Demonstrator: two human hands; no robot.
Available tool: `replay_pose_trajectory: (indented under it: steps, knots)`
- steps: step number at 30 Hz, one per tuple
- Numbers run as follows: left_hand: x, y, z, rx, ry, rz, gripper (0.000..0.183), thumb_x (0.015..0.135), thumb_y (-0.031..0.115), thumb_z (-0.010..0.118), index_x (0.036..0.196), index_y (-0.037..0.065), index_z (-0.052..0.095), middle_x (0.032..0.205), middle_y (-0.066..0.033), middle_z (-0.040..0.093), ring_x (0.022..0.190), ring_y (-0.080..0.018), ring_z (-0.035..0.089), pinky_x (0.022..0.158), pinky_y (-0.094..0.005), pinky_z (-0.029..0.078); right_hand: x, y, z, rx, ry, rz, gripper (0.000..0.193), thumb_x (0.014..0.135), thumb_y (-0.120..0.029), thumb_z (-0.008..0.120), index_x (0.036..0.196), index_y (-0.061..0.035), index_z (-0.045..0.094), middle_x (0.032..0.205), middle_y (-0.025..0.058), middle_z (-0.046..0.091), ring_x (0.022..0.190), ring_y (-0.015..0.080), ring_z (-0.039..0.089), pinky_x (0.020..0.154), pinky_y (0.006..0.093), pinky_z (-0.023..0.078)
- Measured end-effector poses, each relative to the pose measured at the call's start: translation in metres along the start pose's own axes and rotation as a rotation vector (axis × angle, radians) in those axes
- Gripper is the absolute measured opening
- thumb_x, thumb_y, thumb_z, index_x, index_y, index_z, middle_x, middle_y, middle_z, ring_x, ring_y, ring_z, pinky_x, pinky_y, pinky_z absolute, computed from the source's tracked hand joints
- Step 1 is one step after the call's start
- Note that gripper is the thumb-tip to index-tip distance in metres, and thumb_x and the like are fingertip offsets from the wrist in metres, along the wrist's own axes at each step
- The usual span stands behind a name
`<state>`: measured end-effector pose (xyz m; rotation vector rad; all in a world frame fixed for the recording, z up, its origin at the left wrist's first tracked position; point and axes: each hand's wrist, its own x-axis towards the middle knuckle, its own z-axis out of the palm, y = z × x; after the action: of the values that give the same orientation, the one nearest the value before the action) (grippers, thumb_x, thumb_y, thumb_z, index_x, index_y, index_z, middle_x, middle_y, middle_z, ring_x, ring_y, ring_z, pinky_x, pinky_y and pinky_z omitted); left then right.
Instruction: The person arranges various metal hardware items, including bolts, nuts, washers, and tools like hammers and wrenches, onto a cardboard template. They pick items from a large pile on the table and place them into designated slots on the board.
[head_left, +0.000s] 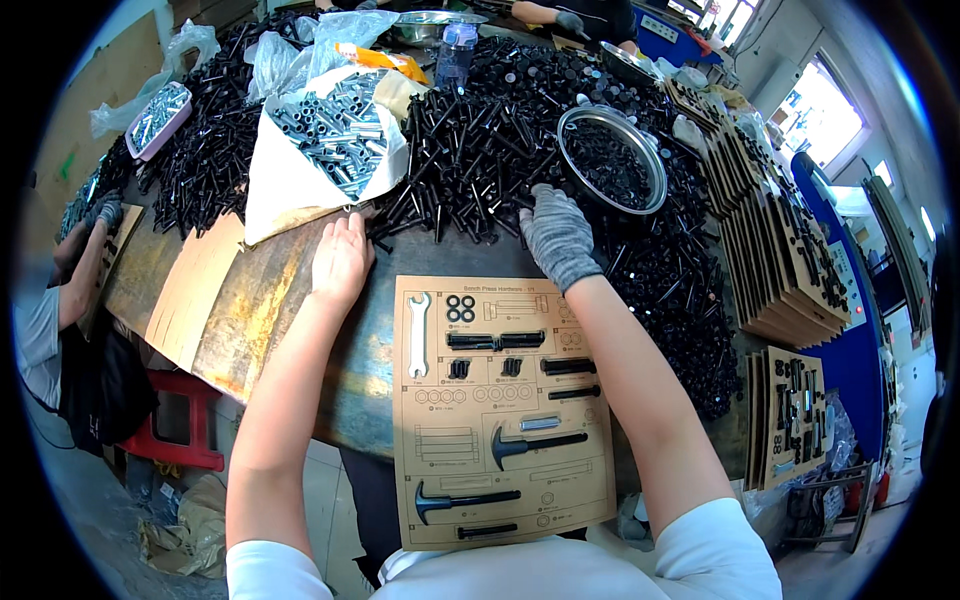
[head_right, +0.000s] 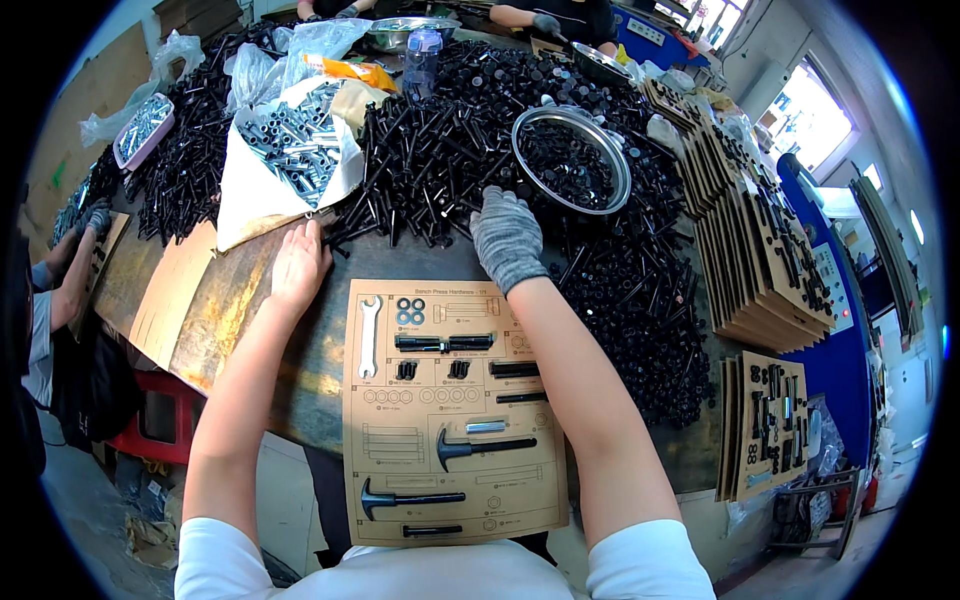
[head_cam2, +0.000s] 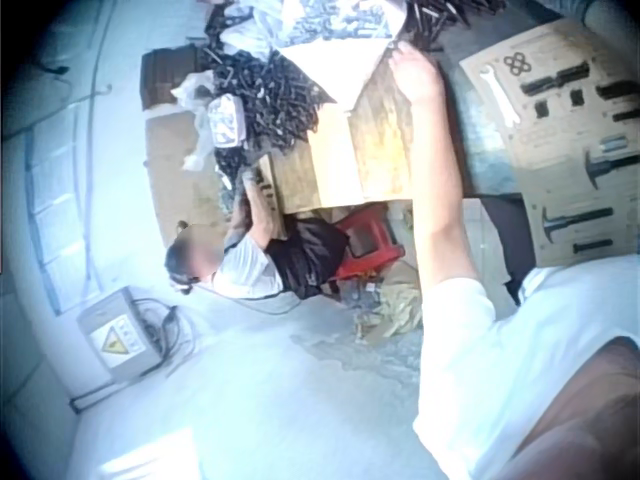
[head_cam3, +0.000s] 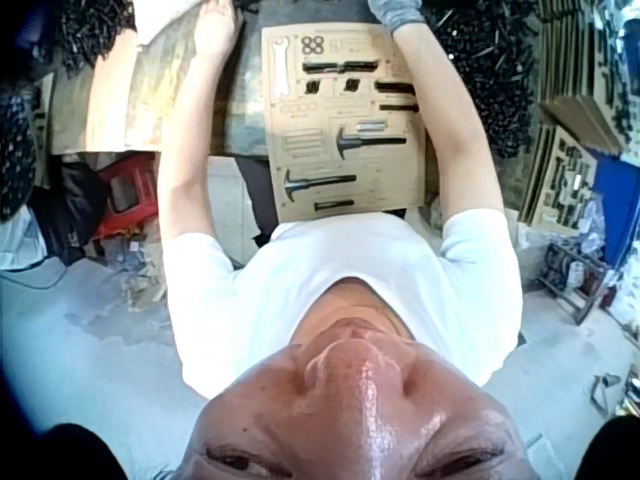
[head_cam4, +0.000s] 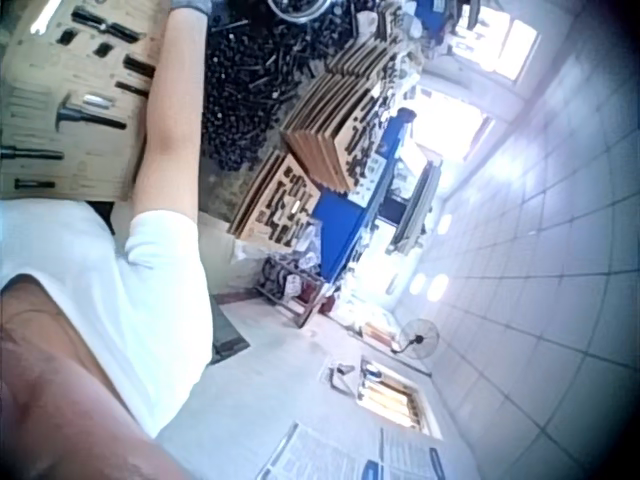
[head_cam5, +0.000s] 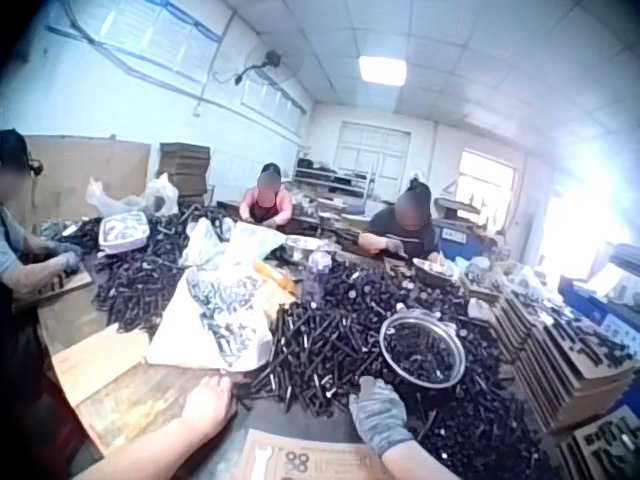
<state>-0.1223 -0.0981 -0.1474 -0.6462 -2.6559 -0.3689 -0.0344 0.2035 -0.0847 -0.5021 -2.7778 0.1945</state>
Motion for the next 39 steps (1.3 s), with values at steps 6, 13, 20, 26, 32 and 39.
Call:
replay_pose_trajectory:
  steps: [6,13,20,26,32,39]
  knots:
    - [-0.014,0.016,-0.055,-0.317,0.23,-0.117,0.023,0.087,0.012,0.067,0.102,0.0,0.053,0.098,-0.0239,0.061,0.089,-0.0434,0.062,0.08,-0.0502,0.05,0.007,0.004,-0.001,-0.061,0.095,-0.135,0.039,0.085,-0.027,0.074,0.117,-0.0091,0.061,0.107,0.0121,0.069,0.102,0.0296,0.068,0.082,0.0434,0.058]
    - [-0.013,0.003,-0.045,-0.114,-0.057,-0.044,0.027,0.088,0.009,0.066,0.107,0.003,0.049,0.103,-0.0229,0.06,0.093,-0.0459,0.062,0.078,-0.0508,0.053,0.019,0.009,0.016,-0.218,0.112,-0.26,0.038,0.082,-0.028,0.076,0.11,-0.009,0.06,0.093,0.0094,0.072,0.086,0.0299,0.072,0.07,0.0438,0.059]
    - [-0.072,0.002,-0.05,-0.008,-0.052,-0.025,0.021,0.086,0.026,0.074,0.092,0.008,0.064,0.101,-0.0081,0.064,0.1,-0.0286,0.061,0.086,-0.0414,0.049,-0.039,0.029,-0.02,1.051,0.108,-0.016,0.023,0.086,-0.008,0.076,0.097,-0.0092,0.056,0.073,-0.0015,0.062,0.058,0.0138,0.057,0.058,0.0309,0.052]
    - [-0.111,-0.014,-0.083,-0.284,-0.042,0.046,0.015,0.084,0.014,0.075,0.089,0.0,0.071,0.099,-0.0152,0.067,0.096,-0.0335,0.064,0.085,-0.0412,0.053,-0.163,0.003,-0.09,1.095,-0.523,0.168,0.019,0.088,-0.021,0.079,0.091,-0.0112,0.063,0.074,-0.0045,0.058,0.062,0.004,0.053,0.056,0.0209,0.047]
    - [-0.197,0.078,-0.13,-0.589,-0.324,0.407,0.018,0.078,0.01,0.08,0.09,0.001,0.069,0.106,-0.0097,0.066,0.1,-0.0276,0.064,0.084,-0.0383,0.055,-0.248,-0.024,-0.063,0.89,-0.591,-0.331,0.016,0.094,-0.02,0.067,0.104,-0.0079,0.063,0.099,0.0059,0.07,0.089,0.0197,0.069,0.081,0.035,0.056]
    - [-0.231,0.075,-0.139,-0.715,-0.467,0.133,0.027,0.079,0.001,0.076,0.097,0.002,0.056,0.121,-0.0126,0.06,0.111,-0.0334,0.06,0.091,-0.0404,0.052,-0.284,-0.06,-0.044,0.13,-0.463,-0.577,0.028,0.095,-0.024,0.06,0.12,-0.012,0.066,0.113,0.0091,0.069,0.094,0.0271,0.07,0.078,0.0386,0.057]
